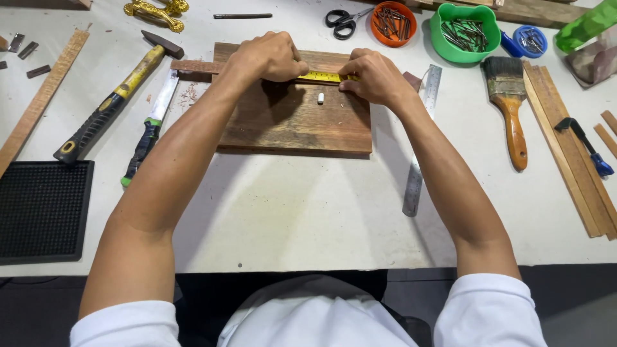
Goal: The person is measuring and marking a wooden strip for a carpentry project.
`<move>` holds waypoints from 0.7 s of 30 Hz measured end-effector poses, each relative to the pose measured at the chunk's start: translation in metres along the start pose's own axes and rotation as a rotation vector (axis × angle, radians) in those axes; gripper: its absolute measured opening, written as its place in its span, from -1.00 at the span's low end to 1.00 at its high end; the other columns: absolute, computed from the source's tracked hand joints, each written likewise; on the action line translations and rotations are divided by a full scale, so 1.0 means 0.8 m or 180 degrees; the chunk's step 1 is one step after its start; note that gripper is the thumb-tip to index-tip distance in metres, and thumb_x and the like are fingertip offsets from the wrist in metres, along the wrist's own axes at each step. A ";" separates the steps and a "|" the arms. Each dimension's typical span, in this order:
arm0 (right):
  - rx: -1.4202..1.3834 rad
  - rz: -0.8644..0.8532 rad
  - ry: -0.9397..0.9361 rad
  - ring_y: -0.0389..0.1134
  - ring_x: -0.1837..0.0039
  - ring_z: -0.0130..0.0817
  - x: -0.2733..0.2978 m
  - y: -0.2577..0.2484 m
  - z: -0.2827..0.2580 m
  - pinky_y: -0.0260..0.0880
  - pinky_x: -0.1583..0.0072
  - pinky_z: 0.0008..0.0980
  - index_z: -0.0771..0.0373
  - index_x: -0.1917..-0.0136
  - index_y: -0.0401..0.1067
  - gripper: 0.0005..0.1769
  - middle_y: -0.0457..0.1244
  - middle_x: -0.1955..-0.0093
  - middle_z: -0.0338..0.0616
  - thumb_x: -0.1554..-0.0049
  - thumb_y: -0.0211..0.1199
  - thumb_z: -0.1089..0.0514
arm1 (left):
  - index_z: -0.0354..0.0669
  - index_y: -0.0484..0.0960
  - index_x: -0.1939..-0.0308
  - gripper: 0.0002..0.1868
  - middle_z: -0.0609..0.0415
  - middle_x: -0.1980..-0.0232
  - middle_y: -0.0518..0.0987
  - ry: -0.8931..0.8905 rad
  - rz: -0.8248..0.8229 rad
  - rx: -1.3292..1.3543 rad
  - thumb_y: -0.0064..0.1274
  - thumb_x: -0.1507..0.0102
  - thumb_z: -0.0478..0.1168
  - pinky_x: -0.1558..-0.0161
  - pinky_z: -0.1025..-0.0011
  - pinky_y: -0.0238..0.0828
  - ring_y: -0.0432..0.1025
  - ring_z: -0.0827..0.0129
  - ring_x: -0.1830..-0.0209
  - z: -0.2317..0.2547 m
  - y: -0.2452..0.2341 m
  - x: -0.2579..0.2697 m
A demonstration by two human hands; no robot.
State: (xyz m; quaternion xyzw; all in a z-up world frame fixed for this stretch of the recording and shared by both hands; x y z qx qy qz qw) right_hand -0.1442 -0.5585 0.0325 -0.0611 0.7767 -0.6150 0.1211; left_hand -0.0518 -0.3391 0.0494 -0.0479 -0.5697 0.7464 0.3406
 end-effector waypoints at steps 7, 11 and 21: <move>-0.0082 0.0112 -0.0123 0.41 0.02 -0.25 0.013 0.003 -0.006 0.48 -0.03 -0.25 0.15 -0.04 0.66 -0.73 0.39 0.00 -0.14 -0.07 0.47 0.05 | 0.05 0.75 0.00 -0.63 -0.01 0.25 0.68 -0.0024 0.0173 -0.0002 0.08 -0.26 0.11 0.10 -0.01 0.50 0.50 0.28 0.36 0.009 0.002 0.023; -0.0115 -0.0001 -0.0049 0.42 0.04 -0.26 0.023 0.005 -0.013 0.49 -0.02 -0.24 0.14 -0.04 0.66 -0.74 0.39 0.02 -0.14 -0.08 0.45 0.06 | -0.04 0.80 0.07 -0.61 -0.06 0.27 0.71 -0.0060 0.0029 -0.0064 0.06 -0.30 0.11 0.08 0.02 0.56 0.51 0.24 0.33 0.010 0.006 0.034; -0.0456 0.0088 0.0047 0.42 0.11 -0.29 0.010 0.010 -0.018 0.47 0.04 -0.24 0.15 -0.03 0.65 -0.77 0.41 0.04 -0.10 -0.18 0.43 0.00 | 0.04 0.75 -0.02 -0.59 -0.05 0.01 0.70 -0.0119 0.0046 -0.0025 0.11 -0.26 0.15 -0.09 -0.13 0.45 0.56 0.12 0.06 0.015 0.008 0.036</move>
Point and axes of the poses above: each hand's wrist, its own x-axis away from the middle knuckle, its own y-axis out of the palm, z = x × y, the point moved 2 cm from there along -x, towards the middle knuckle
